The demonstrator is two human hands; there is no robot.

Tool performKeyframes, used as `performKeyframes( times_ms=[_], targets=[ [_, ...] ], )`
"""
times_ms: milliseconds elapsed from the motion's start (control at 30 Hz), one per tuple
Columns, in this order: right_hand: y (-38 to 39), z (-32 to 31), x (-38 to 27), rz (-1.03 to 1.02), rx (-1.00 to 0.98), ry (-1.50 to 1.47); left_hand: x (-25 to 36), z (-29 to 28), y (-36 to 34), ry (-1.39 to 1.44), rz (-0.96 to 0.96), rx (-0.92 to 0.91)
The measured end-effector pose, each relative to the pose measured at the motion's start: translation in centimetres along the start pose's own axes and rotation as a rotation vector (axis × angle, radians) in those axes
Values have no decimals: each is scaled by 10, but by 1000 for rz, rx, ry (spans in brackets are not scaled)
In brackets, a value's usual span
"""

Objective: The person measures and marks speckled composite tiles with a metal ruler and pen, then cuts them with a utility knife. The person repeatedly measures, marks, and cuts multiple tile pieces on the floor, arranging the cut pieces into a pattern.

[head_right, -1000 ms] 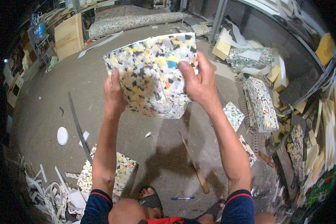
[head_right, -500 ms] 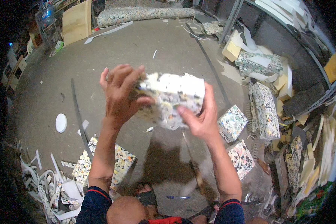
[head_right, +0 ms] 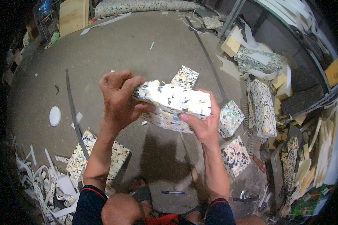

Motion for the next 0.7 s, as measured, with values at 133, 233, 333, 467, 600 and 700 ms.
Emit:
performKeyframes(
  times_ms=[133, 233, 333, 467, 600, 700],
  targets=[
    [-5, 3, 0, 32, -53, -60, -2, 0, 2, -3, -20, -23],
    [-5, 10, 1, 72, -80, 46, 1, 1, 2, -4, -10, -7],
    [-2, 17, 3, 79, -84, 115, 7, 7, 2, 24, 22, -16],
    [-8, 17, 15, 147, -34, 119, -1, 26, -17, -58, 87, -75],
    [-34, 4, 33, 240, 86, -17, -40, 36, -40, 216, -82, 162],
    [-56, -9, 34, 205, 143, -37, -78, 40, -25, 308, -444, 267]
  ],
)
Point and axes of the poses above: each hand's wrist, its own y-axis away from the middle knuckle, its own z-axis out of the palm, x = y × z, the point moved 4 cm from there along -y, towards the middle knuckle, and after that the axes turned 13 degrees about -z, right-handed, at the moved point
